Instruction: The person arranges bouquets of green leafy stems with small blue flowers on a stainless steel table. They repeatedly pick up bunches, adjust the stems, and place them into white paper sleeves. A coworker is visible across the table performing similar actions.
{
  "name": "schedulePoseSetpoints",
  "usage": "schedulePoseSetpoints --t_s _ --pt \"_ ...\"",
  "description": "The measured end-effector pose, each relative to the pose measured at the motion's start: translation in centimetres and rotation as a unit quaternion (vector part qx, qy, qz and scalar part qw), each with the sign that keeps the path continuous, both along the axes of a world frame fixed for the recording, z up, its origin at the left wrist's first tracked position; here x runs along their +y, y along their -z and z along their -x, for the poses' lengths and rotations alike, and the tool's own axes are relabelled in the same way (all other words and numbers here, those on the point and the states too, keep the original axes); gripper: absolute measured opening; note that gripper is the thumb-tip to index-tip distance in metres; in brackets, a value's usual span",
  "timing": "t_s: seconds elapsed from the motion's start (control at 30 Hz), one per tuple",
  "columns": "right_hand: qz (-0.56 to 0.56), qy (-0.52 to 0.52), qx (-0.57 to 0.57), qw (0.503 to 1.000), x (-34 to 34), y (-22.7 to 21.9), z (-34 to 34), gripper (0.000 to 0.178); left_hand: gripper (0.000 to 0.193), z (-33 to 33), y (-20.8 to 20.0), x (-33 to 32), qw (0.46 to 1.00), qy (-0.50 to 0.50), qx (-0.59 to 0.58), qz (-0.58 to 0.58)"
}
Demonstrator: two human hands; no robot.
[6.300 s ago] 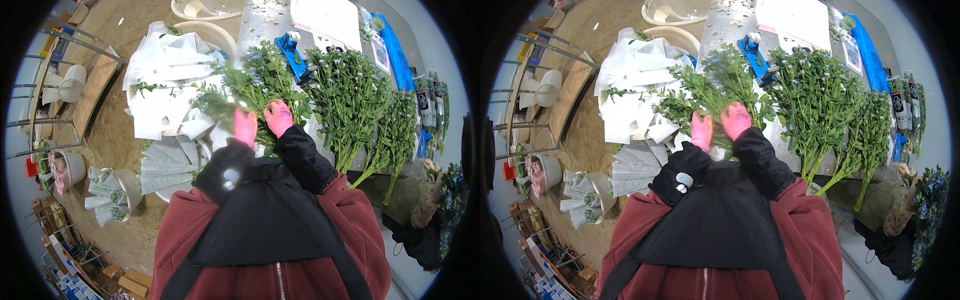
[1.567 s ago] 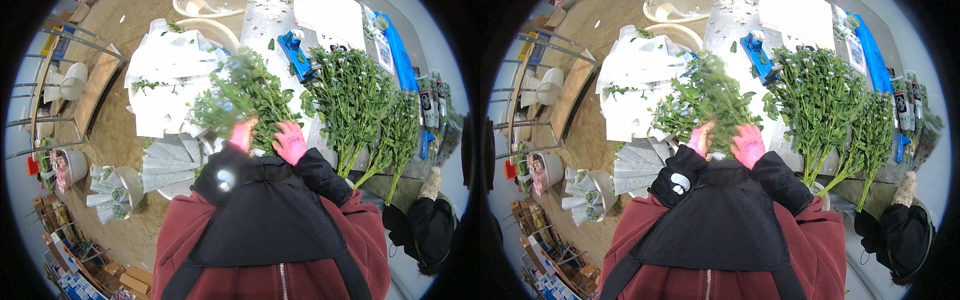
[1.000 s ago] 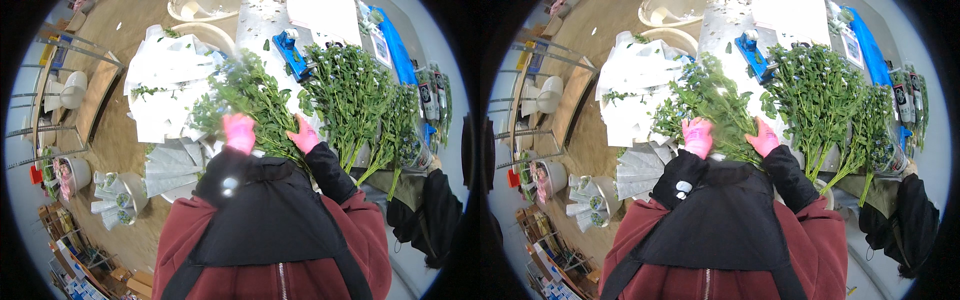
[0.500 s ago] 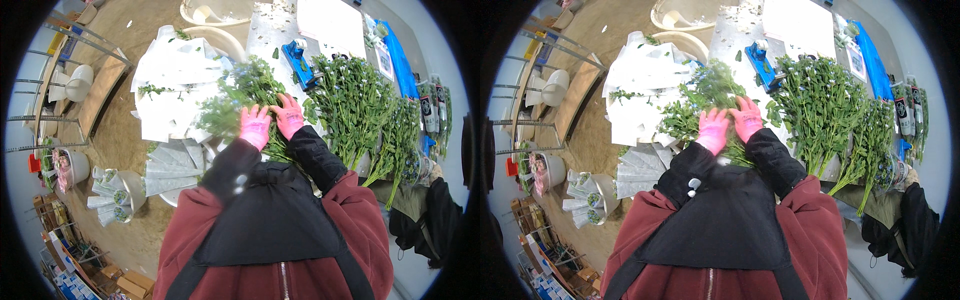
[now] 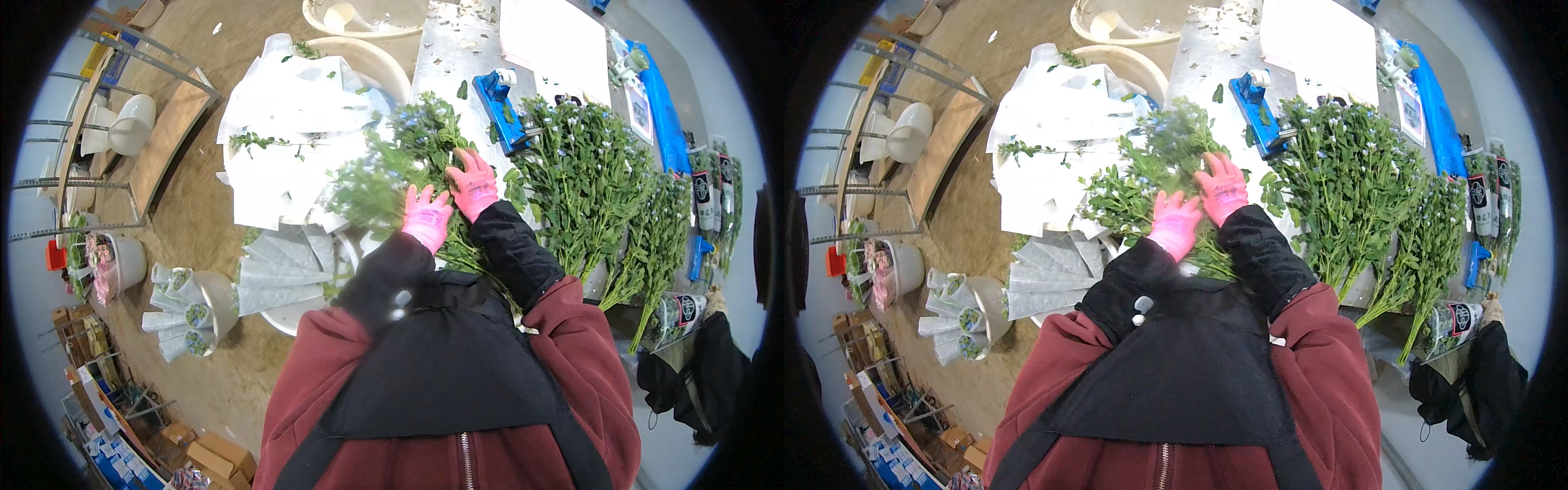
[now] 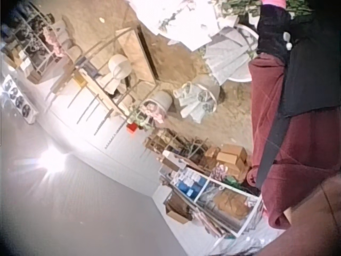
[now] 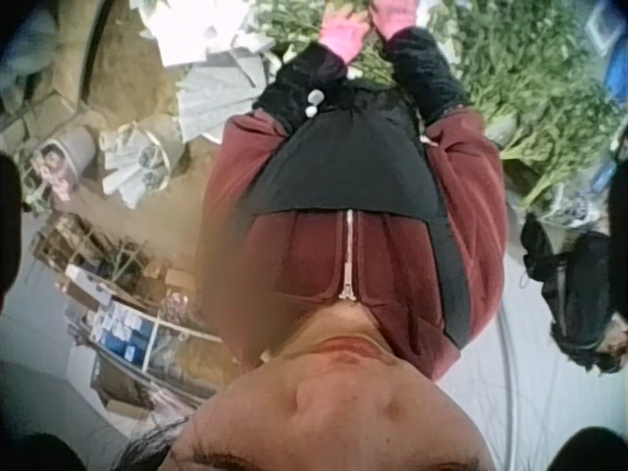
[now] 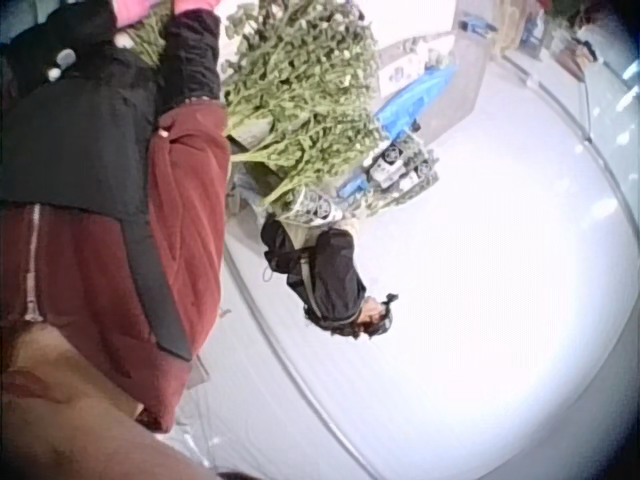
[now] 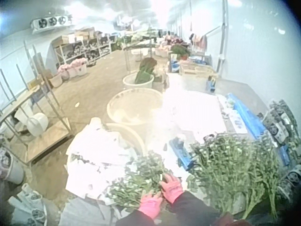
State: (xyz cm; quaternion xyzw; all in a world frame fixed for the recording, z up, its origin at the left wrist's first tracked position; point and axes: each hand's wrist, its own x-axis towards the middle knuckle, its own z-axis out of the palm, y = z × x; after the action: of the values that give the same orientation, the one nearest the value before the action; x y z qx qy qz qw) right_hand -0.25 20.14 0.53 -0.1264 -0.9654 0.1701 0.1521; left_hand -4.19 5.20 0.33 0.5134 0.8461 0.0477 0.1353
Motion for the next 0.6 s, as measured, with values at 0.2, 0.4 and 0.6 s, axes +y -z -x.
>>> schedulePoseSetpoints --t_s 0.2,0.4,0.6 --pt "0.031 -0.024 -0.072 0.997 1.1 -0.2 1.2 0.016 0.026 -0.1 -0.1 -0.1 1.0 -0.003 -0.011 0.0" --pt "0.087 -0.227 -0.408 0.88 4.9 -7.7 8.1 0.024 0.028 0.1 0.3 -0.2 1.0 0.0 -0.021 -0.002" --pt "0.343 0.07 0.09 0.932 4.6 -9.0 10.3 0.036 0.032 -0.1 1.0 -1.0 0.999 0.0 -0.007 -0.036"
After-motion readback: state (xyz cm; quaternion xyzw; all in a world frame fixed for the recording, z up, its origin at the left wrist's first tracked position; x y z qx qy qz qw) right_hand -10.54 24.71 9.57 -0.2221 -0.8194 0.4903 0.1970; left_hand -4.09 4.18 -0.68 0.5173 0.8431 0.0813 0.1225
